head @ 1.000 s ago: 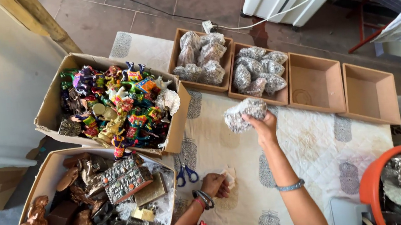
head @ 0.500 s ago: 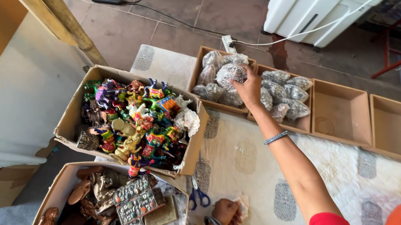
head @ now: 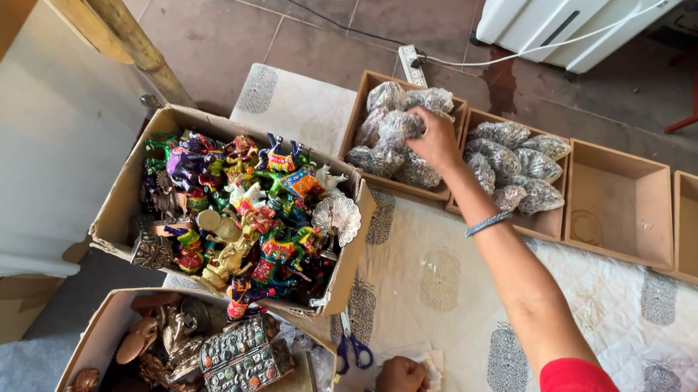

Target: Cleaning a brass figurine with a white cloth and packaging decorative items.

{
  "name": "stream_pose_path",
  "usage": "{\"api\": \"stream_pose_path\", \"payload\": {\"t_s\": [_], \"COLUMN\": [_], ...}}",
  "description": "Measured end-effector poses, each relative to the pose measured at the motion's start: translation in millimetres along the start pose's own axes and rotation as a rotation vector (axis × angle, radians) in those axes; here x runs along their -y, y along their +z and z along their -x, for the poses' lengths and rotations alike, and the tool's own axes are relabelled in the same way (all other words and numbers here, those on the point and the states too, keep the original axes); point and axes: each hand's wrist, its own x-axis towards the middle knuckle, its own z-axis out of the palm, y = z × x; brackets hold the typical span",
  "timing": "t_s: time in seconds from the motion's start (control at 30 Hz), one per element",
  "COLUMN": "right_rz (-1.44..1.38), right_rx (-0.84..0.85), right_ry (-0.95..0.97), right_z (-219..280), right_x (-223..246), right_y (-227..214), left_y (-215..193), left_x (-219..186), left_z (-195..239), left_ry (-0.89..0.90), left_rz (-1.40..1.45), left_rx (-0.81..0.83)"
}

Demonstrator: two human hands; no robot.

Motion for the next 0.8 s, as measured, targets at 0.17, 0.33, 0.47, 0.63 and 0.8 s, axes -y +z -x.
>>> {"api": "stream_pose_path", "payload": {"t_s": [0.17, 0.33, 0.47, 0.63, 0.8], "right_rz": [0.092, 0.244, 0.239, 0.421, 0.503], "right_rx": [0.021, 0.002, 0.123, 0.074, -0.016], "right_ry": [-0.180, -0.280, 0.054, -0.195, -0.352], "right_z": [-43, -48, -31, -39, -35], "right_x": [-47, -28, 11, -32, -25], "right_y": [-5, 1, 6, 38, 38], "left_y": [0, -1, -2, -1, -1], "left_x": [0, -6, -11, -14, -13], "left_z": [0, 2, 4, 7, 8], "left_ry": [-0.024, -0.027, -0.041, -0.052, -0.023], "left_rz": [-0.026, -0.042, -0.047, -0.060, -0.056], "left_rx": [-0.007, 0.010, 0.012, -0.001, 0.013]}}
